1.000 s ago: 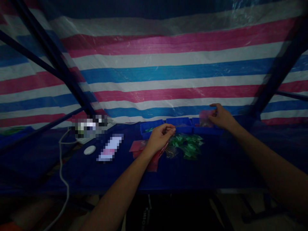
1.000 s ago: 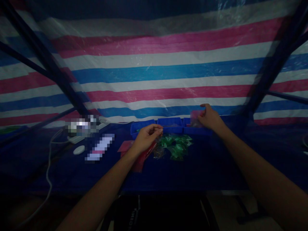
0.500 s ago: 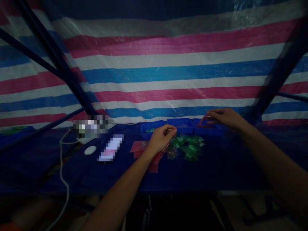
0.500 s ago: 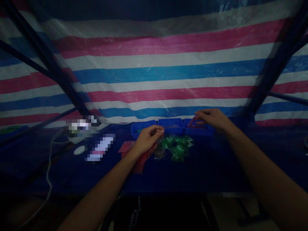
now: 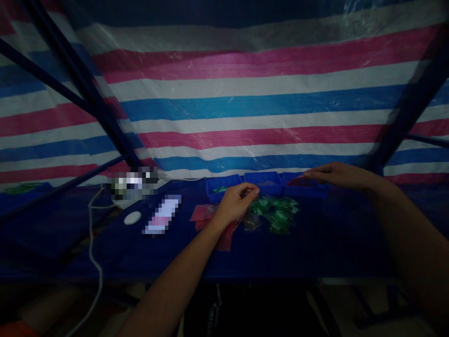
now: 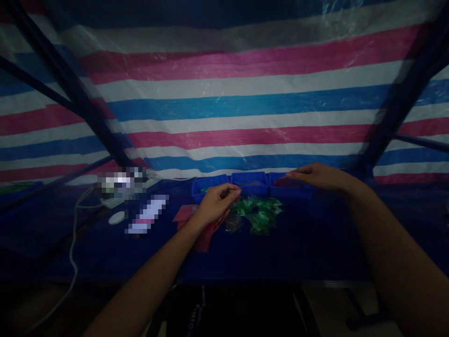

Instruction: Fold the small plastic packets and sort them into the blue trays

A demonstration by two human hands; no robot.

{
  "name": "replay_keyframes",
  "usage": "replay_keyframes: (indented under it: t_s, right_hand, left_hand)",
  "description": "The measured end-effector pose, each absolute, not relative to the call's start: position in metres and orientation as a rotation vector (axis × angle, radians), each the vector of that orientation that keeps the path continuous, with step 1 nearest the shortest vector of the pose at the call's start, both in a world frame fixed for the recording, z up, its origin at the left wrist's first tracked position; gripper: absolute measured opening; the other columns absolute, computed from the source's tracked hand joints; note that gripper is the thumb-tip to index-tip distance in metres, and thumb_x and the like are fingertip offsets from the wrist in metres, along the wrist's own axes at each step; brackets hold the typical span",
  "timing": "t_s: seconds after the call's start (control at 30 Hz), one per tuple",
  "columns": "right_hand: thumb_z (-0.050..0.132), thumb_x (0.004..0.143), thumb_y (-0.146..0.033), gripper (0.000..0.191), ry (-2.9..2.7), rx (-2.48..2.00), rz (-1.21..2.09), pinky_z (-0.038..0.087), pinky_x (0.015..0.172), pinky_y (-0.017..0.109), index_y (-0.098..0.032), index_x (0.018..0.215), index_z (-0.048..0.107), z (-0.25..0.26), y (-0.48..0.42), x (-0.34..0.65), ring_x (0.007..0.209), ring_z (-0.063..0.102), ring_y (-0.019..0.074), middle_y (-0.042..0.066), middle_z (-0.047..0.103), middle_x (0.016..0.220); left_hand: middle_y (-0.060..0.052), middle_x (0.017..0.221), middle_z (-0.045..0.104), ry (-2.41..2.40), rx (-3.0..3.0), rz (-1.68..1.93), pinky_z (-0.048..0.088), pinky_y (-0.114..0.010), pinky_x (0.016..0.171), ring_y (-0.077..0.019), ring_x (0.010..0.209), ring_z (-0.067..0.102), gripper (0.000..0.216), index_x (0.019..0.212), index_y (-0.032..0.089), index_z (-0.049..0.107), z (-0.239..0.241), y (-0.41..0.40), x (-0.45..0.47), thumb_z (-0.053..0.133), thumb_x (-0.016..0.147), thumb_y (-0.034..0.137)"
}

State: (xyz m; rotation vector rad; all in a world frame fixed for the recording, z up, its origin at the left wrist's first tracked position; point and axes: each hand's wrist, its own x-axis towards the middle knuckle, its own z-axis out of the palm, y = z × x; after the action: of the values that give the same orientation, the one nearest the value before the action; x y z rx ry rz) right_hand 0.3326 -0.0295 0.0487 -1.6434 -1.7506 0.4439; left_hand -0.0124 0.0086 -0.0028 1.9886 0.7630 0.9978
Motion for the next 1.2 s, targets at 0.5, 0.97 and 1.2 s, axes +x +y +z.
replay_keyframes:
  t_s: [0.5,0.97,1.2]
  right_hand:
    - [0.044,0.094,-0.063,0.051,-2.342,-1.645,0.232,0.046,0.069,0.032,-0.025,0.105,0.075,0.032,-0.016,0.329,0.078,0.069,0.0236,0.005,0.077,0.091]
    - [0.039,0.093,-0.068,0.058,-2.341,-1.729,0.236,0.047,0.066,0.034,-0.022,0.097,0.075,0.024,-0.013,0.320,0.068,0.067,0.0237,0.008,0.074,0.080]
    - [0.039,0.094,-0.066,0.058,-2.254,-1.773,0.021,0.047,0.066,0.034,-0.021,0.095,0.075,0.024,-0.014,0.321,0.071,0.069,0.0249,0.010,0.075,0.084]
  left_hand:
    - [-0.007,0.090,0.073,0.772,2.048,0.982,0.052,-0.031,0.074,-0.0175,0.080,0.067,0.029,0.101,0.018,0.070,0.001,0.007,-0.013,0.058,0.095,0.044]
    - [-0.006,0.090,0.074,0.811,2.112,0.953,0.053,-0.030,0.072,-0.0169,0.078,0.068,0.029,0.104,0.019,0.070,-0.003,0.008,-0.013,0.056,0.096,0.043]
    - [-0.005,0.098,0.072,0.832,2.540,0.972,0.051,-0.035,0.087,-0.0191,0.093,0.067,0.021,0.101,0.020,0.071,0.008,0.001,-0.015,0.056,0.096,0.035]
